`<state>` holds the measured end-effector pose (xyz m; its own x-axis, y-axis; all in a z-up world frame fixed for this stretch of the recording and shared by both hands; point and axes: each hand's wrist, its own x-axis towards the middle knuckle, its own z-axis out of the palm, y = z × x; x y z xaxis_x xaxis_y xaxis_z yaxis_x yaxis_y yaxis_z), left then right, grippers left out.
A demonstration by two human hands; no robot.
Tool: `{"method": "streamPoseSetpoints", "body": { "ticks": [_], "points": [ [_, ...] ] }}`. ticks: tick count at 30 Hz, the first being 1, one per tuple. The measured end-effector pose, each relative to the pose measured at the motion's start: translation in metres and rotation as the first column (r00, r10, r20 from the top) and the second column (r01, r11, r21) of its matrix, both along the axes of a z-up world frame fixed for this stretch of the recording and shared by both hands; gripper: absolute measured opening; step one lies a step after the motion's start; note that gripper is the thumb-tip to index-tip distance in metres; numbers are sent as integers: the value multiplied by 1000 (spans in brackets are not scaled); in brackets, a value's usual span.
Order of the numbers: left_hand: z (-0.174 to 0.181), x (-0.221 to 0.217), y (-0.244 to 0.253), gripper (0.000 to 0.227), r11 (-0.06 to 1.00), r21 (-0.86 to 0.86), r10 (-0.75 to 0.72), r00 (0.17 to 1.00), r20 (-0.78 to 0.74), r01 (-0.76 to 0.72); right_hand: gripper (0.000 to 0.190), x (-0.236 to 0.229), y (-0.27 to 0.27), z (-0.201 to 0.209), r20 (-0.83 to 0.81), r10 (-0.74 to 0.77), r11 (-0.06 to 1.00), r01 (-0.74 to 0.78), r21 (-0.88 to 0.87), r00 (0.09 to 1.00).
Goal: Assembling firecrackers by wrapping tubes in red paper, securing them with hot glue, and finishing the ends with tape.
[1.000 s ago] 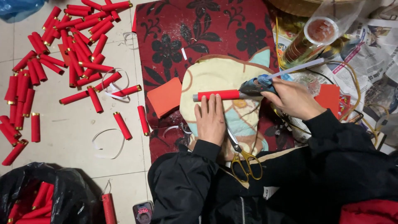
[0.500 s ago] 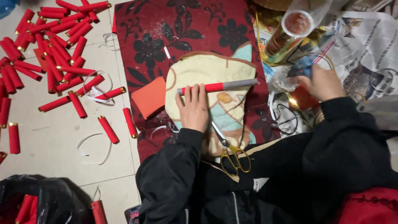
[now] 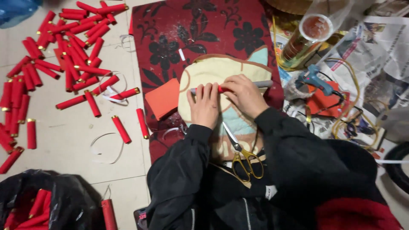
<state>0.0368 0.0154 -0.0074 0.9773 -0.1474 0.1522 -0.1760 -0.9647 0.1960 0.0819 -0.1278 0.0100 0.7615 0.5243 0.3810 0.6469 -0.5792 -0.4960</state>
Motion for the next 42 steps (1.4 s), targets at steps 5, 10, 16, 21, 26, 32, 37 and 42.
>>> {"method": "streamPoseSetpoints", "body": {
  "ticks": [5, 10, 16, 21, 26, 32, 37, 42],
  "points": [
    [-16, 13, 6, 35, 1000, -24, -6, 999, 38, 7, 16, 10, 5, -29, -39, -76, 996, 77, 40, 996],
    [-13, 20, 34, 42, 990, -124, 58, 995, -79, -68, 17, 8, -3, -18, 3, -61, 996, 61, -67, 998],
    [-3, 18, 40, 59, 981, -151, 90, 975, -204, -122, 20, 5, -26, -24, 45, -14, 982, 22, -187, 999],
    [4, 17, 38, 62, 978, -152, 105, 967, -231, -143, 23, -14, -71, -28, -71, -65, 963, 44, -267, 995],
    [1, 16, 40, 52, 964, -232, 87, 979, -185, -129, 25, -19, -81, 10, -150, -105, 978, 75, -195, 983],
    [55, -7, 3, 37, 113, -989, -133, 985, -107, -93, 31, -35, -13, 65, -656, 71, 868, 277, 412, 751],
    [30, -16, -1, 35, -424, -842, -183, 943, -279, -332, 29, -66, 17, 46, -839, 271, 698, 503, 509, 472],
    [8, -15, -14, 33, -590, -715, -251, 927, -278, -374, 12, -48, 4, 31, -686, -22, 770, 450, 452, 727]
  ]
}}
